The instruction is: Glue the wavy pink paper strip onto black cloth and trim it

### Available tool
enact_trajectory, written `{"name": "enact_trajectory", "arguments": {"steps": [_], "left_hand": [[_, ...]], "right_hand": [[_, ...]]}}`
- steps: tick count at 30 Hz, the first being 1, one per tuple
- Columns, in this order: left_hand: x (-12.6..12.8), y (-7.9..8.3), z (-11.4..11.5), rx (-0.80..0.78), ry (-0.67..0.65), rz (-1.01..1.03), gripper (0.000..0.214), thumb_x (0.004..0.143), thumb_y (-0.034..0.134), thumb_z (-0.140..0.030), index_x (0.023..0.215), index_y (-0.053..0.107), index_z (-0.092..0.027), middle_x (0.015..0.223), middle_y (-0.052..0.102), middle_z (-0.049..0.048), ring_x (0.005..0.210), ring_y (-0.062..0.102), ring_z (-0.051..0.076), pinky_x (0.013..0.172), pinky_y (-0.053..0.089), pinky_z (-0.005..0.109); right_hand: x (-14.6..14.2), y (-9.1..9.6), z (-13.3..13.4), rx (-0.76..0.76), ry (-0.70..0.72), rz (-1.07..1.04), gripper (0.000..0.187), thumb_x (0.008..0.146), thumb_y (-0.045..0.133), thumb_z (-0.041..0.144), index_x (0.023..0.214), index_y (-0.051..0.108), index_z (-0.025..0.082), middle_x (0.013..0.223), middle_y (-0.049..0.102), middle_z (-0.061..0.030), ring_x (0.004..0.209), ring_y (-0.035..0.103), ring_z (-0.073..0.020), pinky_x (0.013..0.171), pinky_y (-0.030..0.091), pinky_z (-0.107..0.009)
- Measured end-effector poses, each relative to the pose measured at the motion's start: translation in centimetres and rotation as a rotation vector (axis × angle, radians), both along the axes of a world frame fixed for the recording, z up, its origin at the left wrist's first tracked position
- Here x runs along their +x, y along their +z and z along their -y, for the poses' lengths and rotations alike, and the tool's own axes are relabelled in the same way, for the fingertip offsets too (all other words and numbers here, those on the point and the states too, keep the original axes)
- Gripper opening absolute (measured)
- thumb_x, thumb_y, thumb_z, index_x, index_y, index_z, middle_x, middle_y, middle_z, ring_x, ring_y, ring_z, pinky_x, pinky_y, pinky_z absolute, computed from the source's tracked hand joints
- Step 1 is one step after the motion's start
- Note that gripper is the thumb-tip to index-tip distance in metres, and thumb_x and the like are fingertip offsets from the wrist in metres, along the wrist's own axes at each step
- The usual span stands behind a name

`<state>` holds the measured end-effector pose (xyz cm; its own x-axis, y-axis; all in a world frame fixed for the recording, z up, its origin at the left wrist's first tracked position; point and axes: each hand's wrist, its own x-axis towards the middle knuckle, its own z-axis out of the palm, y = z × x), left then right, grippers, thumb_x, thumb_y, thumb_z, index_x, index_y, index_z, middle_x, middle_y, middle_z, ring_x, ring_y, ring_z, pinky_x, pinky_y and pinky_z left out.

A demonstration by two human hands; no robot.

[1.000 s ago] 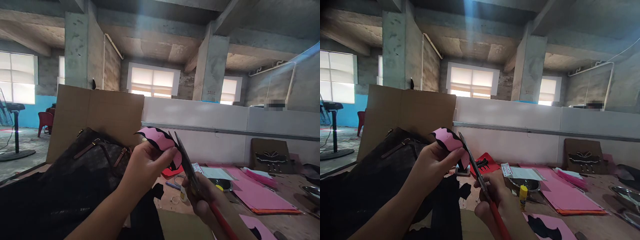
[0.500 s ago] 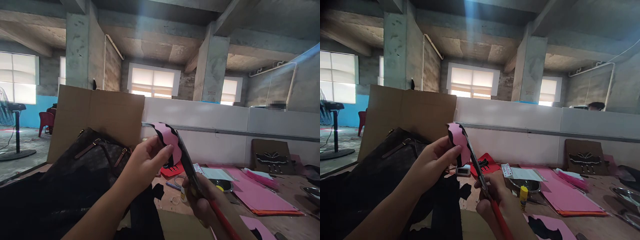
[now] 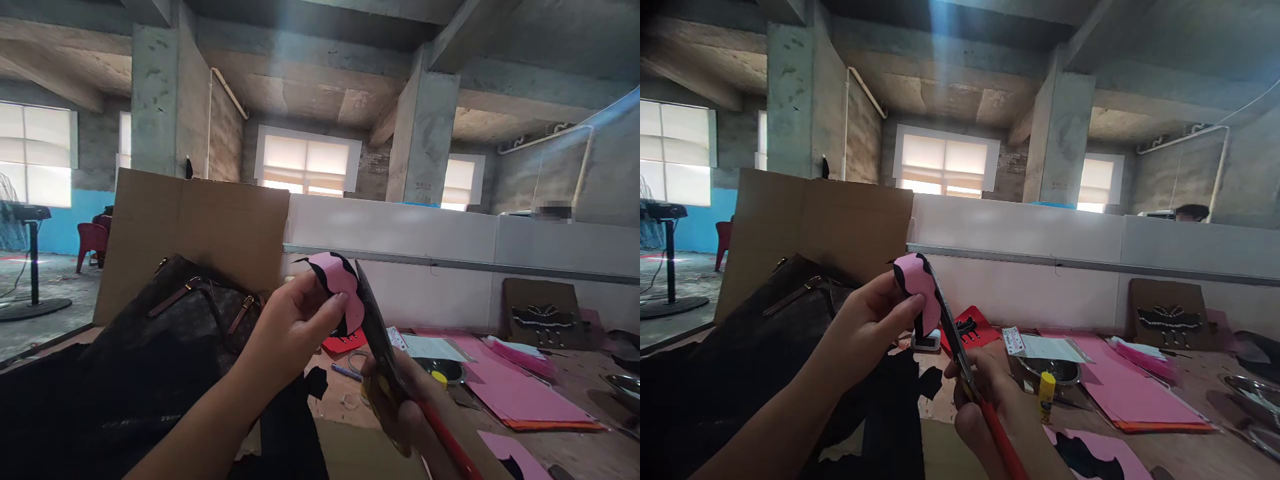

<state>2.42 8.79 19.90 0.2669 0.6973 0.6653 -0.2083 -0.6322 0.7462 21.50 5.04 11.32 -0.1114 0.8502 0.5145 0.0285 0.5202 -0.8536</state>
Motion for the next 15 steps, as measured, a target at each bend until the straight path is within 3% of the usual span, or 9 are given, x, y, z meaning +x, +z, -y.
{"name": "enact_trajectory", "arguments": {"steps": [3, 5, 8, 11, 15], "left_hand": [[0.1, 0.1, 0.3, 0.028, -0.013, 0.015, 0.016, 0.088, 0.069, -0.031, 0.094, 0.069, -0.016, 0.085, 0.071, 0.0038, 0.08, 0.065, 0.015, 0.07, 0.054, 0.021], [0.1, 0.2, 0.6, 0.045, -0.017, 0.021, 0.014, 0.088, 0.068, -0.029, 0.092, 0.069, -0.016, 0.082, 0.07, 0.0026, 0.077, 0.064, 0.014, 0.068, 0.053, 0.02], [0.0, 0.3, 1.2, 0.053, -0.031, 0.032, 0.012, 0.088, 0.068, -0.028, 0.091, 0.069, -0.017, 0.081, 0.07, 0.0017, 0.075, 0.063, 0.013, 0.065, 0.051, 0.018], [-0.3, 0.4, 1.7, 0.049, -0.045, 0.038, 0.01, 0.088, 0.068, -0.027, 0.088, 0.069, -0.017, 0.08, 0.07, 0.0009, 0.074, 0.064, 0.013, 0.064, 0.052, 0.018], [-0.4, 0.5, 2.1, 0.036, -0.089, 0.045, 0.008, 0.088, 0.067, -0.025, 0.087, 0.07, -0.018, 0.079, 0.071, 0.0009, 0.074, 0.065, 0.013, 0.065, 0.053, 0.017]], "right_hand": [[-0.2, -0.3, -0.2, 0.037, 0.07, 0.014, 0.065, 0.078, 0.056, 0.083, 0.099, 0.062, 0.022, 0.059, 0.04, 0.0047, 0.05, 0.033, -0.0105, 0.048, 0.024, -0.025], [-0.4, -0.5, -0.4, 0.051, 0.094, 0.006, 0.066, 0.077, 0.054, 0.085, 0.098, 0.061, 0.023, 0.058, 0.038, 0.0055, 0.047, 0.028, -0.0092, 0.046, 0.019, -0.025], [-0.5, -0.3, -0.4, -0.055, 0.115, -0.045, 0.074, 0.065, 0.056, 0.093, 0.088, 0.062, 0.023, 0.064, 0.038, 0.0037, 0.051, 0.028, -0.0109, 0.05, 0.026, -0.028], [-0.5, 0.5, 0.2, -0.205, 0.172, -0.042, 0.066, 0.074, 0.056, 0.087, 0.087, 0.064, 0.024, 0.067, 0.037, 0.002, 0.055, 0.03, -0.0131, 0.053, 0.029, -0.03], [-0.3, 1.2, 1.7, -0.201, 0.205, -0.019, 0.066, 0.066, 0.068, 0.085, 0.094, 0.07, 0.025, 0.068, 0.038, 0.0016, 0.056, 0.033, -0.0129, 0.054, 0.029, -0.029]]}}
